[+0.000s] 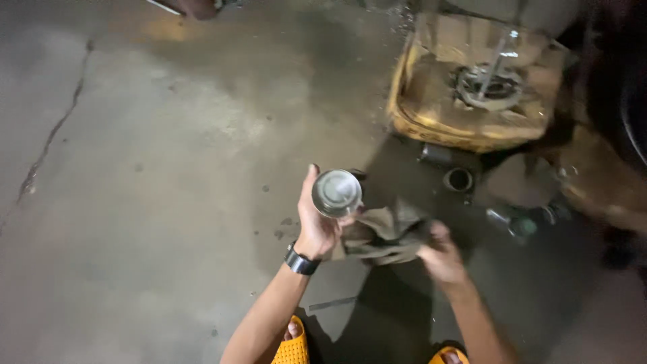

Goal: The person cleans a cylindrical metal part by scraping its interior with a metal tool, then pours liquid from a plastic bottle into it. They wipe the part and the tool with a cloth, then repeat the scraping and wiping process.

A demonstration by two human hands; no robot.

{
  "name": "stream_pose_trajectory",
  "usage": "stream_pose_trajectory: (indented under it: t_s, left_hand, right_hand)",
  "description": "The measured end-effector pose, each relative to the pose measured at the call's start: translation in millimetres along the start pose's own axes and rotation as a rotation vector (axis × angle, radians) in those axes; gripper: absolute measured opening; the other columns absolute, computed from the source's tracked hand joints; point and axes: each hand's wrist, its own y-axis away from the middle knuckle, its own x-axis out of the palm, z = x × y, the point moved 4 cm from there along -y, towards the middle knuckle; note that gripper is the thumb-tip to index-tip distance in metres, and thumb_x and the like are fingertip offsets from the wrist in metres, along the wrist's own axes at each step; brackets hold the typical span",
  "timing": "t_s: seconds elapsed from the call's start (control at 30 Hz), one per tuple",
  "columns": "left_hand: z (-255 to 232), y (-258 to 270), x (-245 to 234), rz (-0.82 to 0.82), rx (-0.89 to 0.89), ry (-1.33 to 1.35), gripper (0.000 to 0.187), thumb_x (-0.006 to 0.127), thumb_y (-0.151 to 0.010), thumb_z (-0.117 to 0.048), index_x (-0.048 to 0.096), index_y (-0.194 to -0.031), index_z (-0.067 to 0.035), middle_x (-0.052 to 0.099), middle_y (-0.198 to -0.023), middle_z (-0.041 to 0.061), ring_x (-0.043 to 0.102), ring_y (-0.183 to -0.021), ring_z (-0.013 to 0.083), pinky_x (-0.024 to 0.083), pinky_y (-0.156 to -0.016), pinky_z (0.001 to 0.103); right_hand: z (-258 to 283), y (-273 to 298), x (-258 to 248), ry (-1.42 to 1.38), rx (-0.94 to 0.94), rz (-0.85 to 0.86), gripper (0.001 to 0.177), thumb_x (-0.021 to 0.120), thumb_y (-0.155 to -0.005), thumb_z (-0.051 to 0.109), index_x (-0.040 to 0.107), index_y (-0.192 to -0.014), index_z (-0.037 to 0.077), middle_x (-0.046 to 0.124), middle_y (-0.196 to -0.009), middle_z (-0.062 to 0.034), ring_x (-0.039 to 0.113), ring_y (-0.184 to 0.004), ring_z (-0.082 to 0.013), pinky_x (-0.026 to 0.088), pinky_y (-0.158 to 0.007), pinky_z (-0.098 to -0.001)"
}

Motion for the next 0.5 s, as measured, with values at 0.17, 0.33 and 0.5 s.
stream_pose_trajectory:
  t_s: [0.17, 0.33, 0.5]
  left_hand:
    - [-9, 18, 19, 0.184, -0.087, 0.125, 0.079, 0.032, -0.104, -0.073, 0.067, -0.111, -0.002, 0.07, -0.083, 0.013, 0.053, -0.056, 0.0162, 0.034, -0.048, 0.027]
    - [-10, 22, 13, 0.145, -0.136, 0.128, 0.077, 0.034, -0.103, -0.072, 0.068, -0.114, -0.004, 0.071, -0.086, 0.014, 0.055, -0.058, 0.0164, 0.032, -0.047, 0.027]
    - [-6, 23, 4, 0.046, -0.107, 0.083, 0.064, 0.041, -0.104, -0.065, 0.064, -0.121, -0.008, 0.073, -0.103, 0.011, 0.072, -0.093, 0.0243, 0.052, -0.066, 0.033]
  right_hand:
    - [17, -7, -23, -0.486, -0.078, 0.012, 0.011, 0.061, -0.103, 0.002, 0.07, -0.107, 0.007, 0.072, -0.111, -0.0071, 0.066, -0.104, -0.0229, 0.053, -0.091, -0.0417]
    - [38, -11, -13, -0.7, -0.078, -0.02, 0.011, 0.06, -0.107, 0.0, 0.07, -0.106, 0.006, 0.071, -0.112, -0.0059, 0.068, -0.104, -0.021, 0.055, -0.093, -0.0406]
    - [56, -10, 3, -0.624, -0.056, -0.109, 0.02, 0.056, -0.098, -0.003, 0.071, -0.109, 0.005, 0.073, -0.111, -0.0058, 0.07, -0.104, -0.0204, 0.055, -0.094, -0.0371]
